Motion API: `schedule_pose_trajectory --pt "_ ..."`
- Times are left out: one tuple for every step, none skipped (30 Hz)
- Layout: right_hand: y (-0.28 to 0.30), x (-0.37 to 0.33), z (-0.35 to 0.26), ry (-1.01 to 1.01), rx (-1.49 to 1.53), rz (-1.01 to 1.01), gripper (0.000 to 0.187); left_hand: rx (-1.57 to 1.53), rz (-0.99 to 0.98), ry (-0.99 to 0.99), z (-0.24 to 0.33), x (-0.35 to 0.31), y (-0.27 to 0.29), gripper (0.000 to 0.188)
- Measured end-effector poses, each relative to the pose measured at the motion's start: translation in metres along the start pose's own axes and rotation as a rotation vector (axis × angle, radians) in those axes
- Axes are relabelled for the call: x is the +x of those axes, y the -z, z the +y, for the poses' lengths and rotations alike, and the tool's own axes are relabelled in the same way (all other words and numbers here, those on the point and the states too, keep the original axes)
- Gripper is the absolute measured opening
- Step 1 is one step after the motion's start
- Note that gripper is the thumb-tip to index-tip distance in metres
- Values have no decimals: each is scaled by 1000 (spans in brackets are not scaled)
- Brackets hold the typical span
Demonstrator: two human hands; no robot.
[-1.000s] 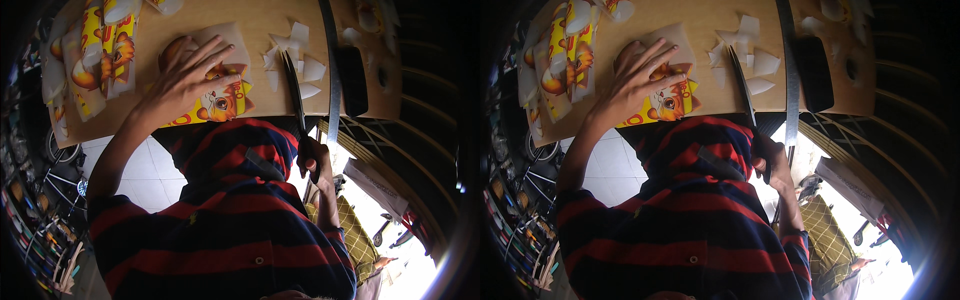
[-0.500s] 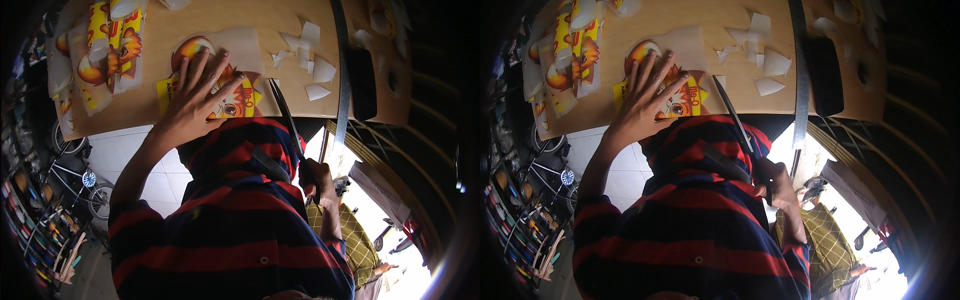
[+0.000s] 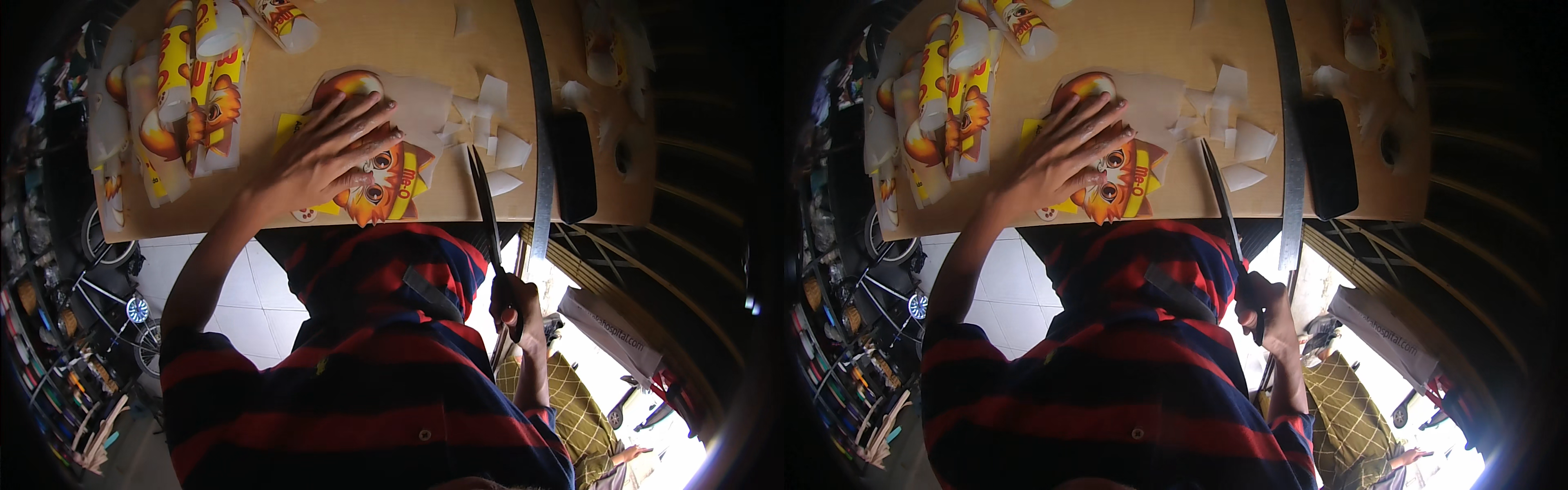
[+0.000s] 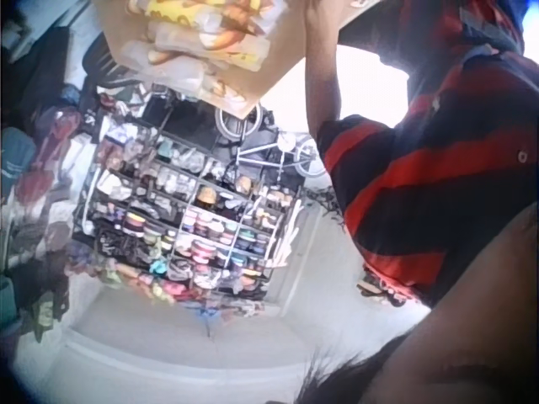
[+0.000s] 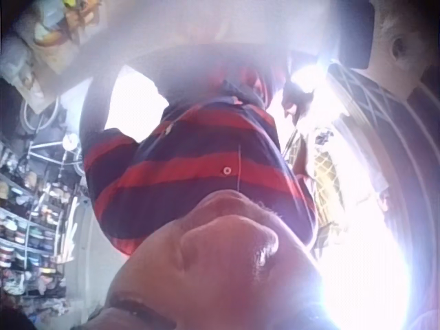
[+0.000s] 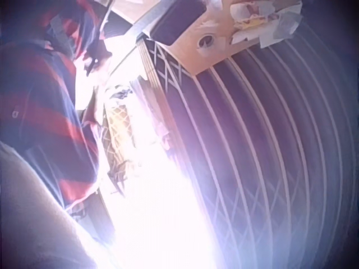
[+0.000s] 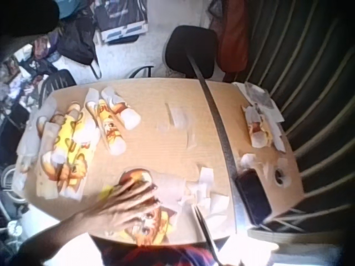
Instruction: The person cuts a printed paper package using shears, following the outlines of the illustrations.
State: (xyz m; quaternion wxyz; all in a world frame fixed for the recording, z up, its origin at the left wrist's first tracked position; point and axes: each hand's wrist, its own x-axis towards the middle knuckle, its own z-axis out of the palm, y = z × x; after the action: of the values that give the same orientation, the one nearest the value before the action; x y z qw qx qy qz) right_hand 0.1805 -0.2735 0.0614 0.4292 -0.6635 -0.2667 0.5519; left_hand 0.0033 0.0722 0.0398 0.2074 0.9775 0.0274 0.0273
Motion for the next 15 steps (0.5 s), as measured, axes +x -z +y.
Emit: schedule_pose_trajectory --pt "1 -2 0 11 0 -14 71 5 3 -57 -3 5 3 61" --pt "1 -2 -1 -19 -12 -34 78 87 -20 -61 -2 8 10 57" --pt "1 -4 3 22 13 -82 73 86 -17 -14 3 11 12 57" --pt "-2 -6 6 26 1 -88 68 85 -14 33 11 13 13 58" --pt "-3 -8 9 27 6 -99 64 83 -12 81 20 14 12 58" --pt "-4 -11 13 29 14 -113 61 114 25 128 29 12 4 53" --pt "-6 -12 15 30 22 -132 57 121 46 190 43 8 -3 54" --pt "-9 -13 8 8 49 -141 58 90 77 223 57 4 -8 63" --pt "-9 -15 8 6 64 -154 59 56 108 254 67 1 -12 74" --pt "-9 -15 10 6 81 -167 60 62 25 287 73 0 -13 90" --pt "-9 -16 11 5 99 -180 61 49 54 294 74 -2 -20 92" --pt "-8 -17 12 -11 112 -189 63 64 56 301 74 -3 -25 92" --pt "-7 -17 12 -23 114 -191 66 79 58 308 72 -3 -29 91" --pt "-7 -17 13 -35 117 -193 69 76 71 288 69 -4 -31 89" --pt "-6 -16 11 -43 110 -189 72 72 83 268 66 -6 -32 87"
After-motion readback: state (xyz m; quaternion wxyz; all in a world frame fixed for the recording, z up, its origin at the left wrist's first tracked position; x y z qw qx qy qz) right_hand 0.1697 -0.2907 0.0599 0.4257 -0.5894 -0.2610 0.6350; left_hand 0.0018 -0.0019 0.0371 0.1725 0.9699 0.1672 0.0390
